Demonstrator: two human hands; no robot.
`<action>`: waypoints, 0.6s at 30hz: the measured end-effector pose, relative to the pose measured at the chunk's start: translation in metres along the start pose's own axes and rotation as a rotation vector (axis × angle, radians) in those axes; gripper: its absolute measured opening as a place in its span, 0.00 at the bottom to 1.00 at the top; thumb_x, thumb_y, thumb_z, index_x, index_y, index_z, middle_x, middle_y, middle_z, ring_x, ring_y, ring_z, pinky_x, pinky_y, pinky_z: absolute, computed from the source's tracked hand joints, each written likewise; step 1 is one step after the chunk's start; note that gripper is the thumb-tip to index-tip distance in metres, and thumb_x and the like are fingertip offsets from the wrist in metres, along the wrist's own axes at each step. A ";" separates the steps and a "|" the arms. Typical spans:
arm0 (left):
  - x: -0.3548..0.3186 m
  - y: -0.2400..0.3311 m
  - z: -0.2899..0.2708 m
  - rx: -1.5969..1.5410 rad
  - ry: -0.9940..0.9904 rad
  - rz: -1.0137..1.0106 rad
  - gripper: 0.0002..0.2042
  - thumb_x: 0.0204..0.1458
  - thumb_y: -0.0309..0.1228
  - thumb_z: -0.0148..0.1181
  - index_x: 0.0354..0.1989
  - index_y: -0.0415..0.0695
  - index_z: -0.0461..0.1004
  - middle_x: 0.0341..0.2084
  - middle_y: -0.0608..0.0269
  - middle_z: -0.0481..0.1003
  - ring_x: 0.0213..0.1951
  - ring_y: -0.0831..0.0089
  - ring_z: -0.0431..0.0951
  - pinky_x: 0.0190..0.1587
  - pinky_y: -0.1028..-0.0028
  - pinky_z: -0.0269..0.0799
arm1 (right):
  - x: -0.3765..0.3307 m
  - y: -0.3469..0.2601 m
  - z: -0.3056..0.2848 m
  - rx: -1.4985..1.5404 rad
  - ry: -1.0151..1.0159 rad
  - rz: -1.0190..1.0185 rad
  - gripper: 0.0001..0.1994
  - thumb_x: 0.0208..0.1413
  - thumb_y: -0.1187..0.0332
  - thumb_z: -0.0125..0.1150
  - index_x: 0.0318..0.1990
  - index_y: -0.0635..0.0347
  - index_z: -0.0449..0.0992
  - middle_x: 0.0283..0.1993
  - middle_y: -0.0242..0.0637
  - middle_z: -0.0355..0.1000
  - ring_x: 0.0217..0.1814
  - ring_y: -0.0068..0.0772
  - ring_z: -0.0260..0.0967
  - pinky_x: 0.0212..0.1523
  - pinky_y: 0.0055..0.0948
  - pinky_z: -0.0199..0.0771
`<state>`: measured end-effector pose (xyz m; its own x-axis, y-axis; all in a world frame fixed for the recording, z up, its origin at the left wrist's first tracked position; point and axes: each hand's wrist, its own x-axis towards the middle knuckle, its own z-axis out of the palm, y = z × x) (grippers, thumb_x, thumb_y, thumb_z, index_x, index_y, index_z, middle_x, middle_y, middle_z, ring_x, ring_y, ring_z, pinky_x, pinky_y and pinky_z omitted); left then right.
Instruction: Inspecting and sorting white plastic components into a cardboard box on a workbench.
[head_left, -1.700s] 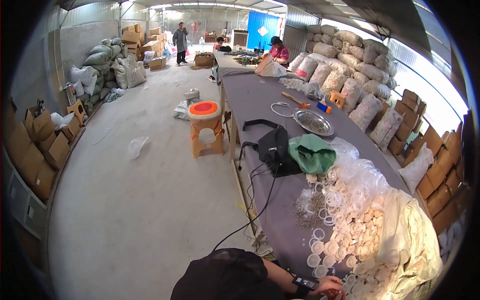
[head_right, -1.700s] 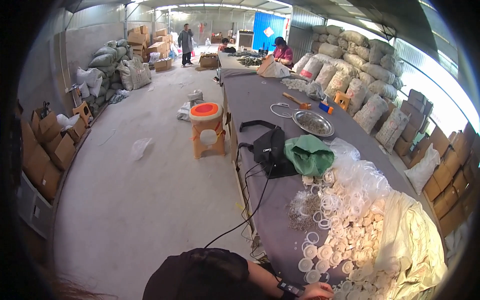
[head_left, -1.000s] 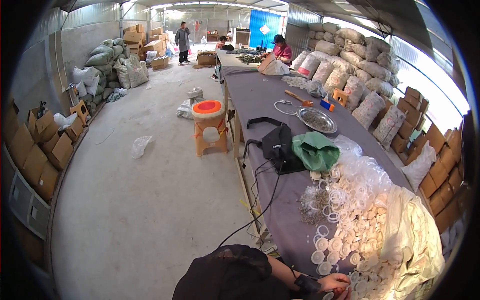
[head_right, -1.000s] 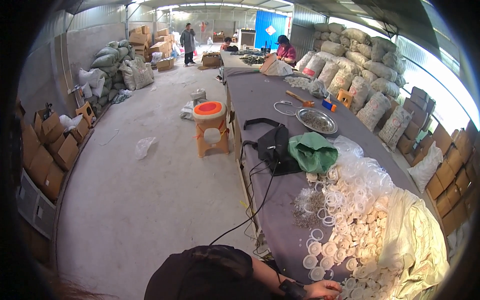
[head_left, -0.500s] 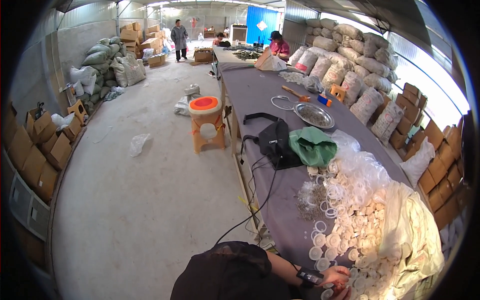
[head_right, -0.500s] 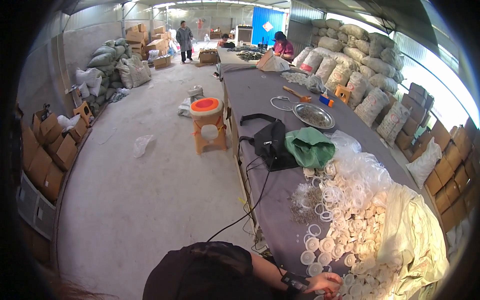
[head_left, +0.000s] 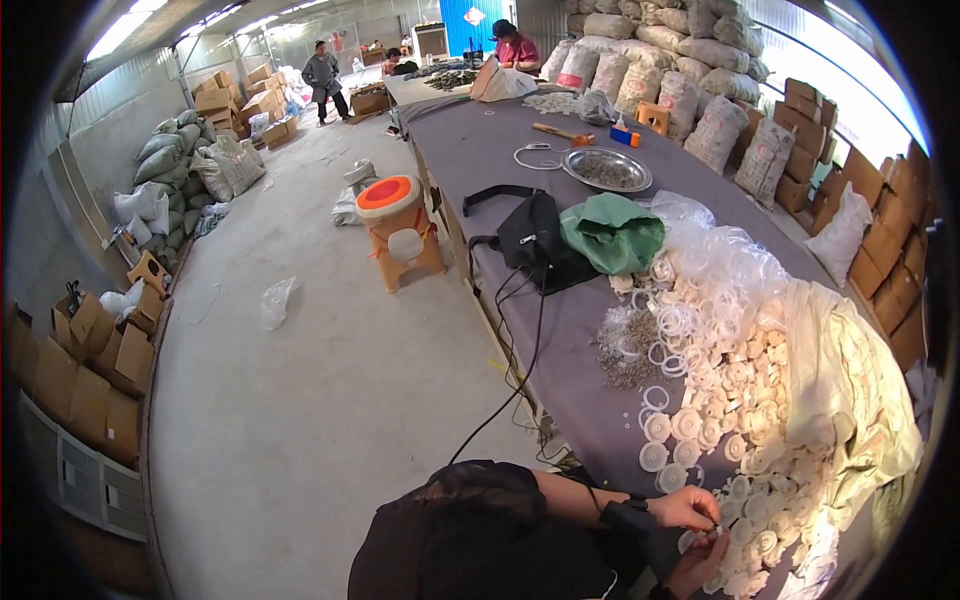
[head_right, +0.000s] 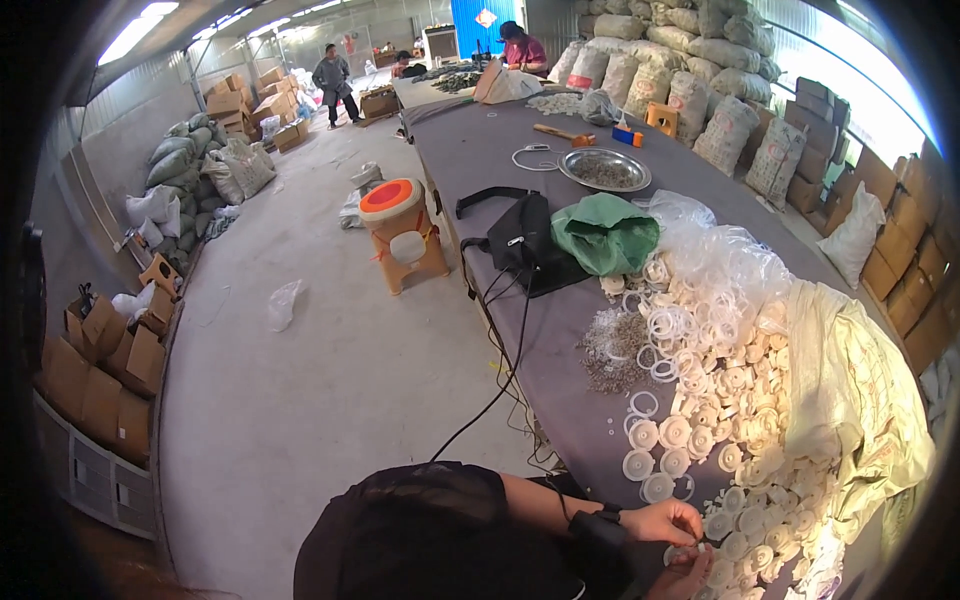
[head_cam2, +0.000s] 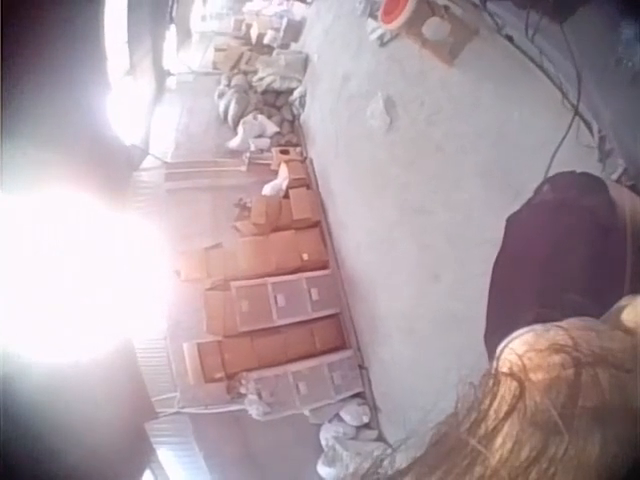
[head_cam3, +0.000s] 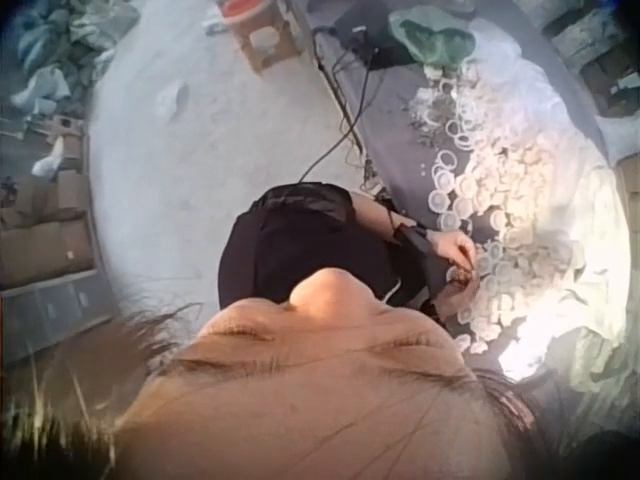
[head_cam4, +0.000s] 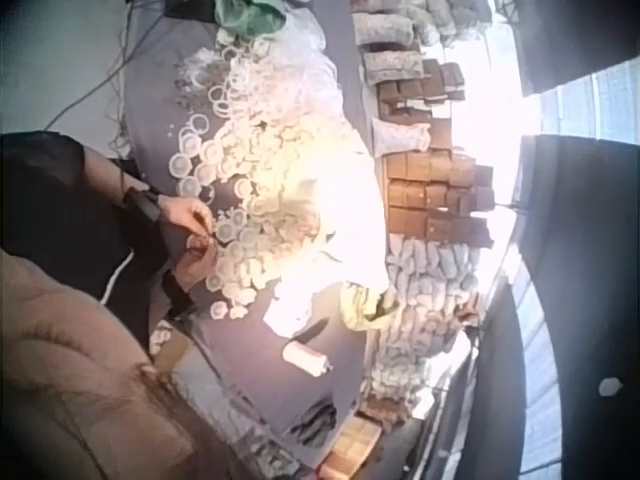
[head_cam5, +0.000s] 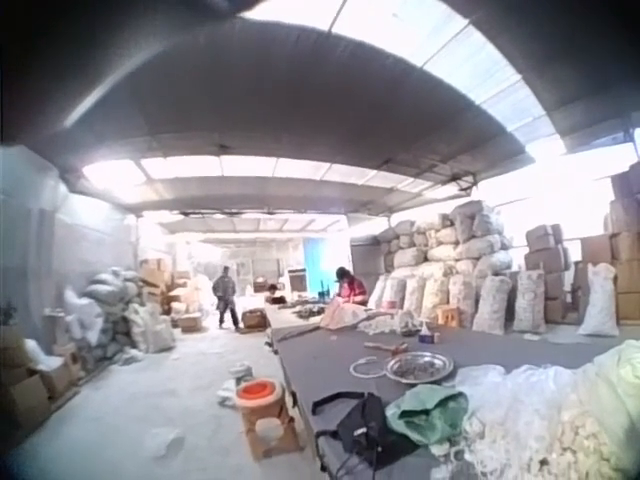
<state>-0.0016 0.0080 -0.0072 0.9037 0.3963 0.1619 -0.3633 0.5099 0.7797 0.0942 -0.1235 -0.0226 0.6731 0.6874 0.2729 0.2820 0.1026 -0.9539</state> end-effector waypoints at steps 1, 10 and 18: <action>0.000 -0.004 0.001 0.056 0.004 0.092 0.06 0.48 0.24 0.57 0.33 0.38 0.71 0.26 0.68 0.73 0.28 0.83 0.71 0.30 0.84 0.67 | 0.001 0.004 0.001 0.237 0.058 0.084 0.16 0.55 0.66 0.48 0.47 0.69 0.68 0.43 0.50 0.68 0.39 0.46 0.67 0.41 0.37 0.69; -0.006 0.006 0.002 0.064 0.050 -0.014 0.07 0.47 0.26 0.58 0.35 0.38 0.74 0.25 0.69 0.73 0.26 0.85 0.70 0.28 0.84 0.65 | 0.005 -0.018 0.005 0.667 0.014 0.451 0.11 0.56 0.69 0.49 0.40 0.68 0.71 0.31 0.40 0.69 0.32 0.33 0.66 0.37 0.25 0.68; -0.009 0.002 0.011 -0.006 0.033 -0.108 0.09 0.48 0.28 0.57 0.36 0.38 0.75 0.23 0.69 0.74 0.25 0.85 0.70 0.28 0.84 0.65 | 0.003 -0.012 0.010 0.712 0.026 0.369 0.11 0.55 0.67 0.54 0.44 0.59 0.67 0.25 0.27 0.64 0.24 0.18 0.60 0.23 0.14 0.61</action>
<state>-0.0078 -0.0030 -0.0001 0.9297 0.3639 0.0573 -0.2659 0.5553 0.7880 0.0853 -0.1156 -0.0114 0.6559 0.7504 -0.0814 -0.4599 0.3118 -0.8314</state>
